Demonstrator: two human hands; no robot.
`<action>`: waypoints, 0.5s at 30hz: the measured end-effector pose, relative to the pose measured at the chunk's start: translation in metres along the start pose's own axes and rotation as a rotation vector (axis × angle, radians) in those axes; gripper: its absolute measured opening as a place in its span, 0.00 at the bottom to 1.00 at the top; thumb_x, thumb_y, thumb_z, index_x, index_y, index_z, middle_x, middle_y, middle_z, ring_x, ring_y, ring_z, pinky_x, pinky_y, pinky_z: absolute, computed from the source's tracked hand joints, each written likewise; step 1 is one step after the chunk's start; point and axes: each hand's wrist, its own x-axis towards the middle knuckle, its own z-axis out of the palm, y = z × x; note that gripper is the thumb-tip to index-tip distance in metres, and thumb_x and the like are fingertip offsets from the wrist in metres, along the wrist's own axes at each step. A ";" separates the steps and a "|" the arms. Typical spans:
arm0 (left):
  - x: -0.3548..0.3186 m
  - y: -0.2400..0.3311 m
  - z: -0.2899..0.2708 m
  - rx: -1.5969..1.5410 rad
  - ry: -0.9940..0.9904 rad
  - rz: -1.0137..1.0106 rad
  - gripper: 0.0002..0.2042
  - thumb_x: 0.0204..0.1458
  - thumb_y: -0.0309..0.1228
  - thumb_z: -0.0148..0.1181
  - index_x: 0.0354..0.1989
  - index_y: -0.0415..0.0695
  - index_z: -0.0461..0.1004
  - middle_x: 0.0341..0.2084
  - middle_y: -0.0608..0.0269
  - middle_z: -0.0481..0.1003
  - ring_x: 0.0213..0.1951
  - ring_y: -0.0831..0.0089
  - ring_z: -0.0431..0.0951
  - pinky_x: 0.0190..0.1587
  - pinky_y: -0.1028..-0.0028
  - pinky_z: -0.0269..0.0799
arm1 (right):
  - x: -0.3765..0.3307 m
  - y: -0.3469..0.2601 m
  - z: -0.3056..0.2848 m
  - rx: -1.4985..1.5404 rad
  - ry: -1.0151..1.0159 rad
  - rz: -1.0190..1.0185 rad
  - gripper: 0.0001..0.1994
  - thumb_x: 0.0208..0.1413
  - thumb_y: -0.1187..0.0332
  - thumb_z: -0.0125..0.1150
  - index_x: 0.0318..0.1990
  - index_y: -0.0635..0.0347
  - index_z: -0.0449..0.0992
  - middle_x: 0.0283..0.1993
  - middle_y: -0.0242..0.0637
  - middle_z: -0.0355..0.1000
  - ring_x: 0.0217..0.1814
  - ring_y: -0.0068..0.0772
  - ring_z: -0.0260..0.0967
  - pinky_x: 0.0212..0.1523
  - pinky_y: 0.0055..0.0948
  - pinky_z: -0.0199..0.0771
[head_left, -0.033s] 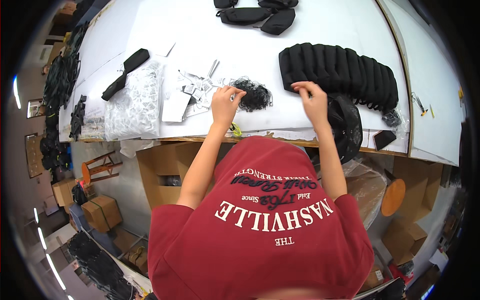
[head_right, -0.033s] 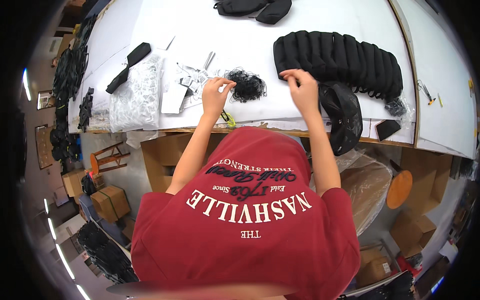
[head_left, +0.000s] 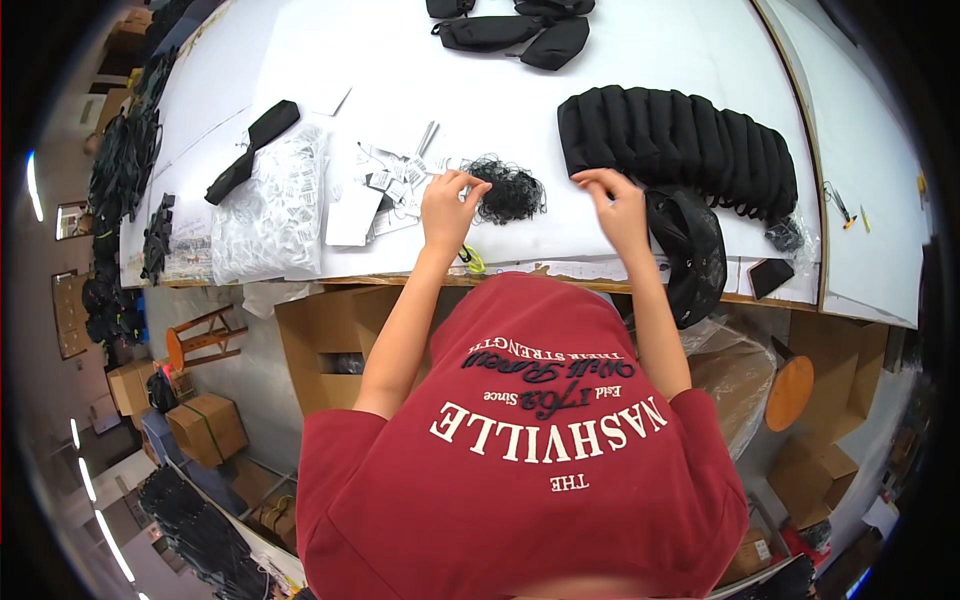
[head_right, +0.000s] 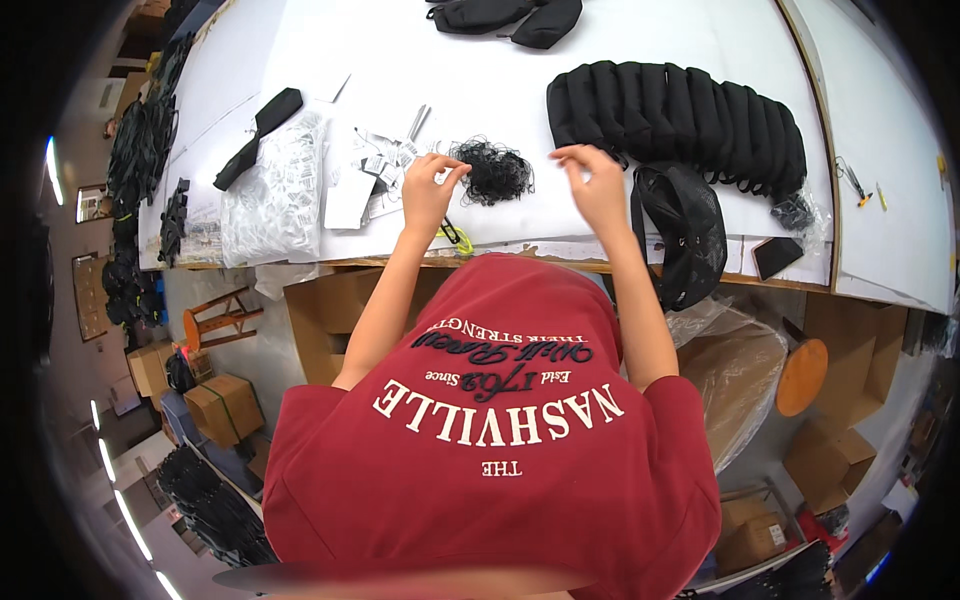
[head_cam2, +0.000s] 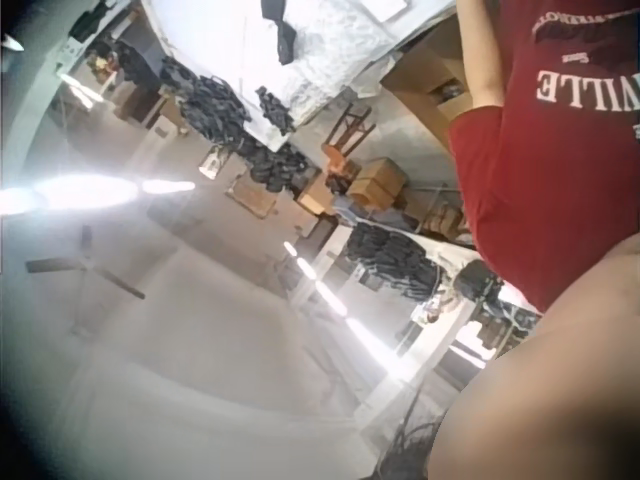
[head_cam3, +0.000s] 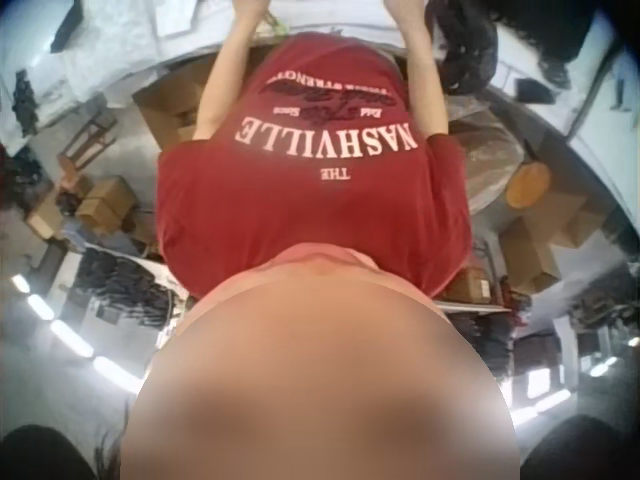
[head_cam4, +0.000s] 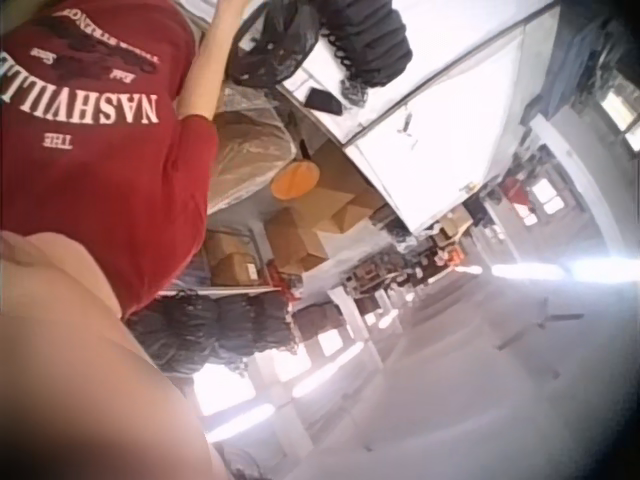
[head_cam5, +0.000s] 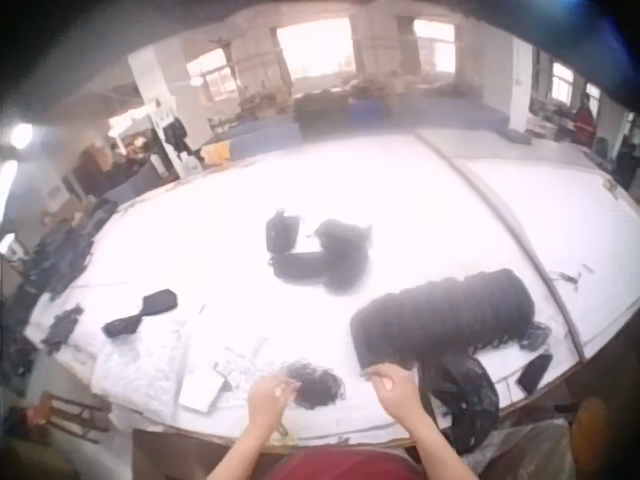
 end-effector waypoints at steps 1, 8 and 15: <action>0.004 0.002 -0.006 -0.005 -0.072 -0.053 0.08 0.44 0.35 0.65 0.24 0.44 0.77 0.24 0.64 0.74 0.30 0.66 0.71 0.34 0.68 0.66 | -0.007 -0.002 0.010 0.120 -0.075 0.073 0.09 0.51 0.78 0.51 0.34 0.62 0.79 0.28 0.36 0.75 0.30 0.23 0.71 0.34 0.22 0.68; -0.009 -0.034 0.019 0.100 -0.398 -0.201 0.08 0.43 0.33 0.64 0.28 0.43 0.75 0.24 0.61 0.73 0.32 0.64 0.74 0.35 0.69 0.68 | -0.033 -0.001 0.037 0.289 -0.346 0.298 0.10 0.55 0.75 0.48 0.38 0.61 0.78 0.26 0.33 0.73 0.30 0.19 0.69 0.33 0.19 0.67; -0.034 -0.053 0.038 -0.042 -0.267 -0.286 0.06 0.46 0.29 0.61 0.28 0.40 0.72 0.25 0.56 0.74 0.28 0.62 0.74 0.33 0.66 0.69 | -0.046 0.001 0.034 0.349 -0.330 0.358 0.11 0.56 0.75 0.47 0.37 0.62 0.78 0.26 0.32 0.73 0.31 0.19 0.69 0.35 0.20 0.68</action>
